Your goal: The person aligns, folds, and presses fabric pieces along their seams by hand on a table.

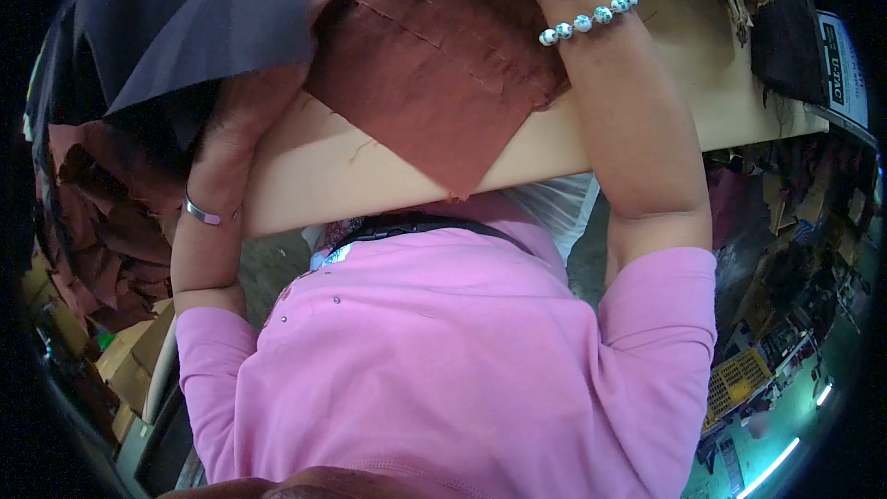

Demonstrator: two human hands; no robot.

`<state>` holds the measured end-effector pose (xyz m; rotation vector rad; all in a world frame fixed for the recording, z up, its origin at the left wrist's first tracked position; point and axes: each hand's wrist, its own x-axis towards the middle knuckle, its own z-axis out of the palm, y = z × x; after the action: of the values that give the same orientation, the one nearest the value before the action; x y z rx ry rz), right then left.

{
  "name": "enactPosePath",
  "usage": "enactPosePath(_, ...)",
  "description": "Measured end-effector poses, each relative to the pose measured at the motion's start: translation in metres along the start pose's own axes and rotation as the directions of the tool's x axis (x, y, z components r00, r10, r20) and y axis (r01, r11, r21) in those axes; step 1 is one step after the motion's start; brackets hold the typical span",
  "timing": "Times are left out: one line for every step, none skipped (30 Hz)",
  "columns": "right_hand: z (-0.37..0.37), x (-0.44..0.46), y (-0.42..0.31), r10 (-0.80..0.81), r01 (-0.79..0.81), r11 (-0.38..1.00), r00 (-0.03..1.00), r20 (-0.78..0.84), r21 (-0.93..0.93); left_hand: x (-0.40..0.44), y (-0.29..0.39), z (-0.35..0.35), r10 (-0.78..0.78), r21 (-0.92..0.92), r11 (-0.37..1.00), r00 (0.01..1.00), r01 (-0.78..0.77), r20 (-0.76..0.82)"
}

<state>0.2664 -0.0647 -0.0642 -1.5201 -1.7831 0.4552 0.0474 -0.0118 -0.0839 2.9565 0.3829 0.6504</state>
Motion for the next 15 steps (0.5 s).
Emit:
enactPosePath(0.000, 0.001, 0.003, -0.034, 0.034, 0.998, 0.999, 0.015, -0.047, -0.001, 0.000, -0.001, 0.018, 0.083, 0.996, 1.000, -0.018, 0.002)
enactPosePath(-0.001, 0.001, 0.004, -0.004, 0.006, 0.999, 0.999, 0.040, -0.044, -0.004, 0.001, -0.002, 0.036, 0.165, 0.986, 0.999, -0.037, 0.005)
enactPosePath(-0.003, 0.003, -0.001, 0.026, -0.023, 0.999, 0.998, 0.065, -0.043, -0.004, 0.002, -0.003, 0.054, 0.246, 0.968, 0.998, -0.055, 0.010)
enactPosePath(-0.004, 0.003, -0.004, 0.056, -0.052, 0.998, 0.994, 0.089, -0.044, 0.000, 0.004, -0.004, 0.106, 0.144, 0.985, 0.993, -0.098, -0.055)
enactPosePath(-0.004, 0.002, -0.001, 0.006, -0.003, 0.999, 0.997, 0.075, -0.041, 0.007, 0.008, -0.006, 0.151, 0.043, 0.988, 0.981, -0.147, -0.124)
enactPosePath(-0.002, 0.002, 0.003, -0.044, 0.046, 0.998, 0.997, 0.063, -0.039, 0.008, 0.009, -0.007, 0.109, -0.031, 0.993, 0.987, -0.114, -0.121)
enactPosePath(-0.001, 0.001, 0.004, -0.094, 0.096, 0.995, 0.994, 0.049, -0.036, 0.009, 0.010, -0.008, 0.067, -0.106, 0.991, 0.991, -0.079, -0.118)
enactPosePath(-0.002, -0.001, 0.004, -0.089, 0.090, 0.996, 0.995, 0.046, -0.025, 0.005, 0.010, -0.010, -0.051, -0.146, 0.988, 0.998, 0.046, -0.032)
enactPosePath(-0.003, -0.004, -0.001, -0.084, 0.085, 0.996, 0.995, 0.044, -0.014, 0.002, 0.011, -0.012, -0.165, -0.174, 0.969, 0.985, 0.173, 0.057)
enactPosePath(-0.003, -0.005, -0.004, -0.080, 0.080, 0.997, 0.996, 0.041, -0.003, 0.003, 0.015, -0.013, -0.262, -0.366, 0.888, 0.960, 0.280, 0.100)
enactPosePath(-0.003, -0.004, -0.001, -0.082, 0.083, 0.997, 0.996, 0.045, -0.004, 0.005, 0.019, -0.013, -0.344, -0.535, 0.757, 0.925, 0.374, 0.160)
enactPosePath(-0.001, -0.002, 0.003, -0.086, 0.086, 0.996, 0.995, 0.050, -0.006, 0.006, 0.022, -0.013, -0.409, -0.673, 0.586, 0.882, 0.451, 0.236)
enactPosePath(-0.001, -0.001, 0.005, -0.089, 0.089, 0.996, 0.995, 0.054, -0.006, 0.004, 0.016, -0.011, -0.306, -0.584, 0.735, 0.937, 0.344, 0.168)
enactPosePath(-0.001, -0.003, 0.005, -0.086, 0.086, 0.996, 0.995, 0.048, 0.003, 0.000, 0.006, -0.007, -0.188, -0.474, 0.853, 0.975, 0.220, 0.115)
enactPosePath(-0.002, -0.005, 0.000, -0.082, 0.082, 0.997, 0.996, 0.042, 0.013, -0.003, 0.000, -0.005, -0.058, -0.347, 0.934, 0.995, 0.082, 0.080)
